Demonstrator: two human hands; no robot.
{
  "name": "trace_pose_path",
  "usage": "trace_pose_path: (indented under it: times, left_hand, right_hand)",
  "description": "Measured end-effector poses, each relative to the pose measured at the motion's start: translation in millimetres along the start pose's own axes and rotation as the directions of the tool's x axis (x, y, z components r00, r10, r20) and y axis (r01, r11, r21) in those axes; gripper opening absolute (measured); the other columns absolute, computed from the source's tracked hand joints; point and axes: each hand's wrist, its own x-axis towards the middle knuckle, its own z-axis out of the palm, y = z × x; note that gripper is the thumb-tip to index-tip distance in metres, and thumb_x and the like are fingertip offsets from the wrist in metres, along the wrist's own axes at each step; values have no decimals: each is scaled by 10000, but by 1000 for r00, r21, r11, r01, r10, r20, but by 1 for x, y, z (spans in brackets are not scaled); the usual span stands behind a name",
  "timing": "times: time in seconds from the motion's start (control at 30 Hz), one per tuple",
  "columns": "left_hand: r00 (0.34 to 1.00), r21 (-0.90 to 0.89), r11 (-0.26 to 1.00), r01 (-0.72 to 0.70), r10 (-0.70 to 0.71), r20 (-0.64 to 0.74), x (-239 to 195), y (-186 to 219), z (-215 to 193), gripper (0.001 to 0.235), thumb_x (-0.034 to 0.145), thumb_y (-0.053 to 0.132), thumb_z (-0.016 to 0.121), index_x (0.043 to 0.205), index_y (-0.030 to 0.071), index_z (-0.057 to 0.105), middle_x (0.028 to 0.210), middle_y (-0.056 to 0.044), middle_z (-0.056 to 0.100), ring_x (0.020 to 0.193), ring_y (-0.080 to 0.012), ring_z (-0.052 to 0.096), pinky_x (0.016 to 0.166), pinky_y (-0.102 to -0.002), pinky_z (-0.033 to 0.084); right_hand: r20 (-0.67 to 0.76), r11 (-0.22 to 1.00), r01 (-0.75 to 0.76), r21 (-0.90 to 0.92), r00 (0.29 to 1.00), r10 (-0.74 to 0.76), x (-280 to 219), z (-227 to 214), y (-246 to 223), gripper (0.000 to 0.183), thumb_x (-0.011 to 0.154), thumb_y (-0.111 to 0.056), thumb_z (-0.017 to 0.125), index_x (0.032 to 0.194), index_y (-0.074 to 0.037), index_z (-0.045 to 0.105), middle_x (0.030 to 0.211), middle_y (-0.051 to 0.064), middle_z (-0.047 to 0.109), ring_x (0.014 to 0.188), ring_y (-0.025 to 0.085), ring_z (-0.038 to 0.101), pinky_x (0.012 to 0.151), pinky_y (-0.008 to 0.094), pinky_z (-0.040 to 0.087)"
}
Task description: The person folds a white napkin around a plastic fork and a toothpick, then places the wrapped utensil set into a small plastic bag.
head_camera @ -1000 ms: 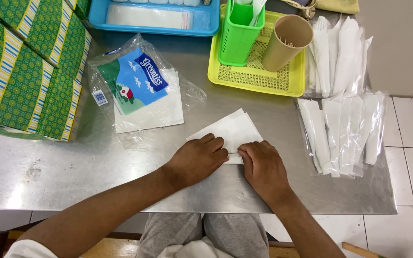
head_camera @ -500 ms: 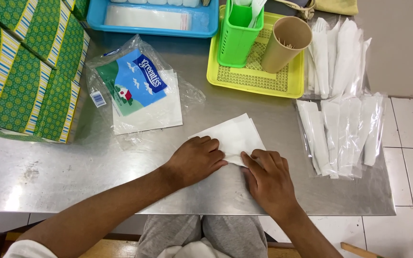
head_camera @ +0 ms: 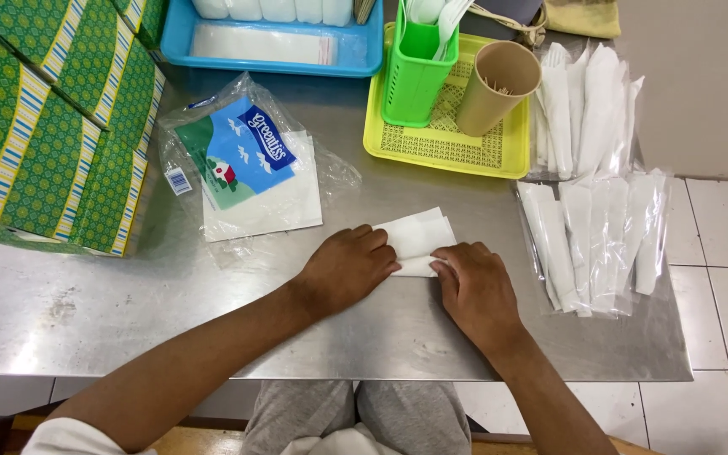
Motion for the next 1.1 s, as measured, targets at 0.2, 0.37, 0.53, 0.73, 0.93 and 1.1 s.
trace_pose_path:
  times: [0.2,0.37,0.53,0.73,0.93,1.1]
  left_hand:
    - [996,-74,997,3,-9,-85,2,-6,17,168,1075,250,530,1007,147,643,878,-22,543,822,-202,597,662,-324,503]
    - [997,-74,996,-48,44,-58,-1,-2,0,292,1054,390,554,993,141,696,907,-24,562,859,-191,577,705,-334,505]
    - [999,-69,997,-21,18,-50,-2,-3,-1,228,1026,326,602,958,134,704,905,-14,486,834,-200,540,694,-342,481]
    - [998,-30,999,-41,40,-44,0,-5,8,223,1049,260,579,927,113,694,882,-11,495,824,-193,563,712,-348,467]
    - [960,-93,991,97,-68,271,18,-5,-35,289,1117,327,369,1199,160,589,962,-45,600,948,-220,631,881,-384,458]
    - [981,-92,990,106,-89,171,20,-19,-13,314,1129,347,303,1100,175,565,918,-41,576,904,-230,609,845,-387,454]
  right_hand:
    - [4,996,-79,-37,997,79,4,1,-1,181,974,-271,669,1080,-176,781,958,11,618,942,243,640,766,416,539]
    - [-82,985,-43,-166,996,30,-1,-5,-9,149,984,-335,672,984,-233,782,1108,-10,619,1090,236,617,833,421,496]
    - [2,981,0,-195,1000,0,-11,-11,-11,246,930,-388,706,1101,-232,790,1185,14,620,1187,264,577,879,458,486]
    - [-33,963,59,-264,997,-70,-16,0,3,208,975,-253,654,1150,-257,765,1051,-26,634,1180,225,575,929,455,424]
    - [39,994,31,-100,999,-28,3,0,21,198,1014,-266,599,1154,-239,736,978,-40,693,1127,195,638,922,431,466]
    - [139,997,-75,-9,987,75,29,1,33,128,1000,-267,617,1112,-233,669,900,-25,696,1040,230,679,903,458,508]
